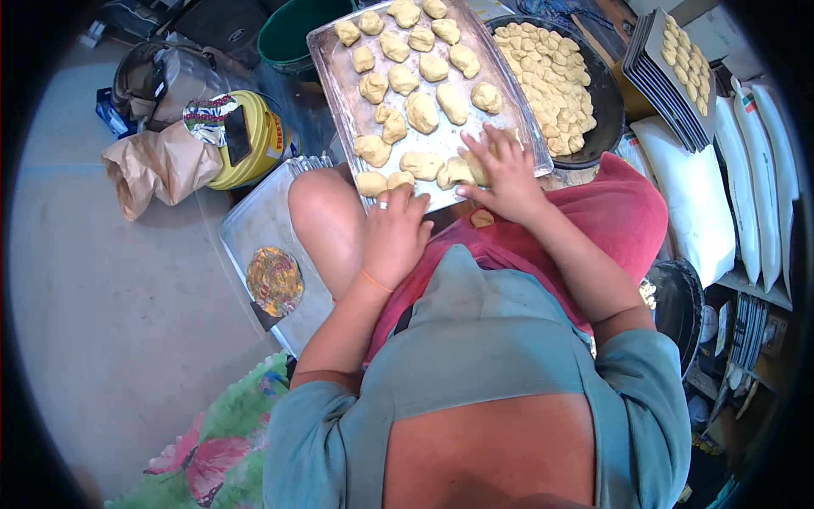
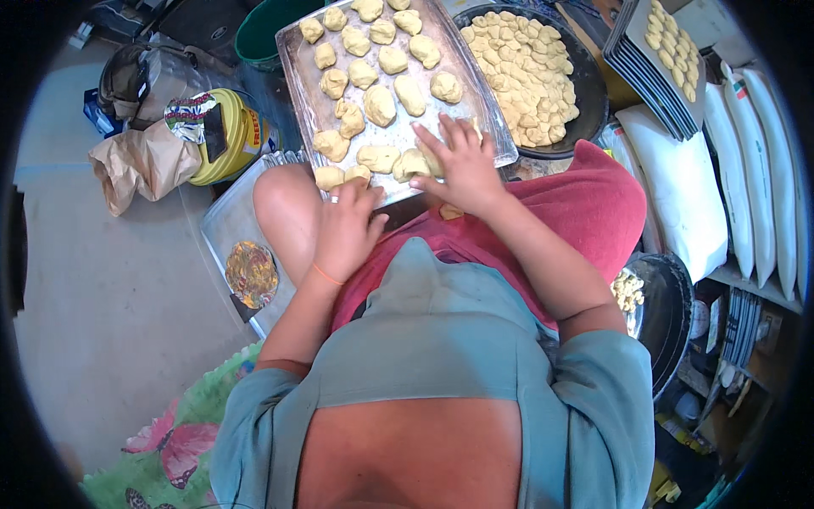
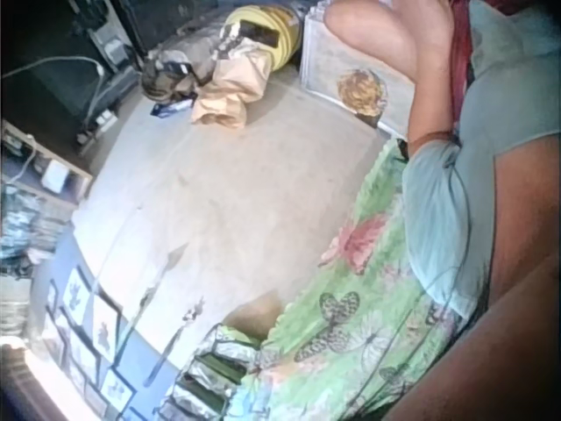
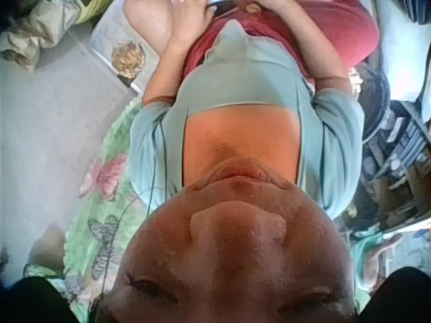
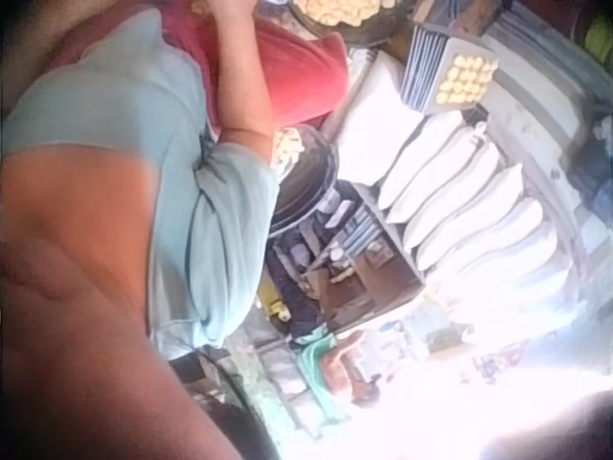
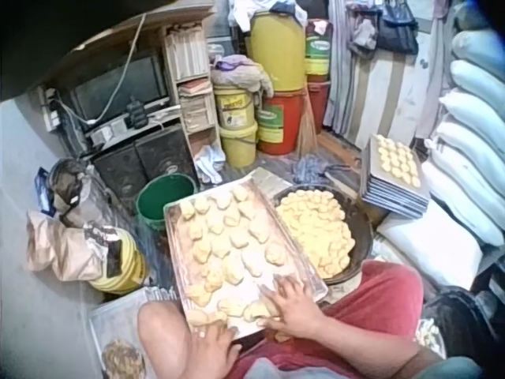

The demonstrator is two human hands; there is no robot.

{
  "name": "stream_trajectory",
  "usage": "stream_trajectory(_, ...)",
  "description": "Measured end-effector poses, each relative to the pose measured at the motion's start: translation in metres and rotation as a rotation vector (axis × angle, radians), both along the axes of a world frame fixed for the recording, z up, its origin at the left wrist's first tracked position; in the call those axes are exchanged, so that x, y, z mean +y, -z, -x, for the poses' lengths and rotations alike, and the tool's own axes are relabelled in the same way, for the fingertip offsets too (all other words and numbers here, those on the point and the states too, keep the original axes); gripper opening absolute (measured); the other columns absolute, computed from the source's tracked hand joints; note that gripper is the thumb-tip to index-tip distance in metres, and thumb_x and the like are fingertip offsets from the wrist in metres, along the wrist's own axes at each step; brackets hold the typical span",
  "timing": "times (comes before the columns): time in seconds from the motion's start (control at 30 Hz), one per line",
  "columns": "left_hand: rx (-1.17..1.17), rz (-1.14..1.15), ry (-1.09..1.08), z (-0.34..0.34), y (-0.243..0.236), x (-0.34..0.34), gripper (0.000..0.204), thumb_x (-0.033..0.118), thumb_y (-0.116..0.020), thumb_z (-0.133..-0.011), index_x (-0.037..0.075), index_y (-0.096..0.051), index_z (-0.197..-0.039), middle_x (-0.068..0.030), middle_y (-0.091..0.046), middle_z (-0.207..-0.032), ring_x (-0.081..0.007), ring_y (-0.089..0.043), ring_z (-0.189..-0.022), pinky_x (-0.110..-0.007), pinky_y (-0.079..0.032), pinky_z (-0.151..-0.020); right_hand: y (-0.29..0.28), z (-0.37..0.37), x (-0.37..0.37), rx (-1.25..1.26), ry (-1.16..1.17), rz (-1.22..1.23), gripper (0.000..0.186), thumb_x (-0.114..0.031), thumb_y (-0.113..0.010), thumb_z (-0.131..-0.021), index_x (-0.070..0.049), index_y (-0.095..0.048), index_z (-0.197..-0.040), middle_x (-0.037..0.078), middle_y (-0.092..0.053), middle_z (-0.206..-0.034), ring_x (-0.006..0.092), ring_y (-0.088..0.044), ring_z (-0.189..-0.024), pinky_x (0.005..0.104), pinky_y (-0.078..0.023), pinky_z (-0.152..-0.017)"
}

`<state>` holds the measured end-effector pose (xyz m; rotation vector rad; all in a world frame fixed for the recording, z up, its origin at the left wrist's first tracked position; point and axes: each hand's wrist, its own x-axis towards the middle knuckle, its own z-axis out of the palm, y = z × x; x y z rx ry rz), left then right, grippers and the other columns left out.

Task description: The person organizes pieces of dough on a metal tray, wipes the tray with a cloth, and then gathers more dough from a large container to place it on the tray.

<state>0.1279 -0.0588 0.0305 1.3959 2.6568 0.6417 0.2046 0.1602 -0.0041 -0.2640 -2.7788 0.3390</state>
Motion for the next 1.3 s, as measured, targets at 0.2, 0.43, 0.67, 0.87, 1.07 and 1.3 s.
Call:
stream_trajectory(0.2, 0.036, 0.015, 0.044, -0.015, 0.010, 0.006, 0.038, 0.017, -0.073, -0.076, 0.007, -0.064, -0.111, -0.0132, -0.055, -0.120, -0.0316, -0.051, -0.112, -0.044, -0.040, -0.095, 0.019, 0.004, 0.013, -0.085, -0.193, -0.014, 0.045, -0.039, -0.067, -0.081, -0.022, -0.061, -0.122, -0.002, -0.059, -0.110, 0.0179, -0.053, -0.109, 0.0452, -0.036, -0.094)
stream_trajectory(0.43, 0.062, -0.089, -0.110, 0.005, 0.009, -0.008, 0.035, 0.015, -0.070, -0.077, 0.005, -0.064, -0.109, -0.0137, -0.056, -0.119, -0.0334, -0.051, -0.110, -0.045, -0.042, -0.094, -0.038, -0.006, 0.086, 0.345, 0.070, 0.228, 0.035, -0.020, -0.077, -0.073, -0.012, -0.068, -0.105, 0.008, -0.062, -0.093, 0.0264, -0.063, -0.087, 0.0360, -0.051, -0.077)
stream_trajectory(0.67, 0.152, -0.082, -0.045, 0.020, -0.004, -0.002, 0.036, 0.017, -0.071, -0.078, 0.006, -0.064, -0.111, -0.0131, -0.057, -0.119, -0.0346, -0.051, -0.110, -0.045, -0.042, -0.093, -0.101, -0.021, 0.131, 0.161, 0.244, -0.023, 0.030, -0.029, -0.070, -0.083, -0.006, -0.065, -0.101, 0.013, -0.064, -0.105, 0.0284, -0.062, -0.096, 0.0363, -0.050, -0.081)
stream_trajectory(0.87, 0.170, -0.059, -0.073, 0.031, 0.003, 0.006, 0.038, 0.019, -0.072, -0.077, 0.008, -0.064, -0.113, -0.0109, -0.058, -0.120, -0.0324, -0.051, -0.112, -0.045, -0.041, -0.093, 0.003, -0.033, 0.018, -1.013, -0.275, 0.310, 0.029, -0.022, -0.060, -0.082, -0.006, -0.068, -0.104, 0.019, -0.068, -0.104, 0.0366, -0.064, -0.099, 0.0447, -0.050, -0.085)
stream_trajectory(1.07, 0.210, -0.038, -0.024, 0.034, 0.018, 0.019, 0.038, 0.021, -0.071, -0.076, 0.010, -0.065, -0.111, -0.0116, -0.060, -0.117, -0.0311, -0.053, -0.112, -0.045, -0.038, -0.094, 0.155, -0.046, -0.002, -0.964, -0.185, 0.163, 0.032, -0.031, -0.062, -0.078, -0.007, -0.071, -0.097, 0.019, -0.069, -0.100, 0.0372, -0.066, -0.095, 0.0461, -0.052, -0.083)
stream_trajectory(1.3, 0.188, -0.046, -0.083, 0.049, 0.019, 0.044, 0.014, 0.018, -0.066, -0.076, 0.007, -0.063, -0.083, -0.0122, -0.066, -0.082, -0.0309, -0.063, -0.083, -0.044, -0.041, -0.077, 0.040, -0.039, 0.039, -0.825, -0.104, 0.581, 0.030, -0.011, -0.069, -0.068, -0.005, -0.068, -0.097, 0.017, -0.069, -0.092, 0.0316, -0.067, -0.086, 0.0403, -0.052, -0.076)
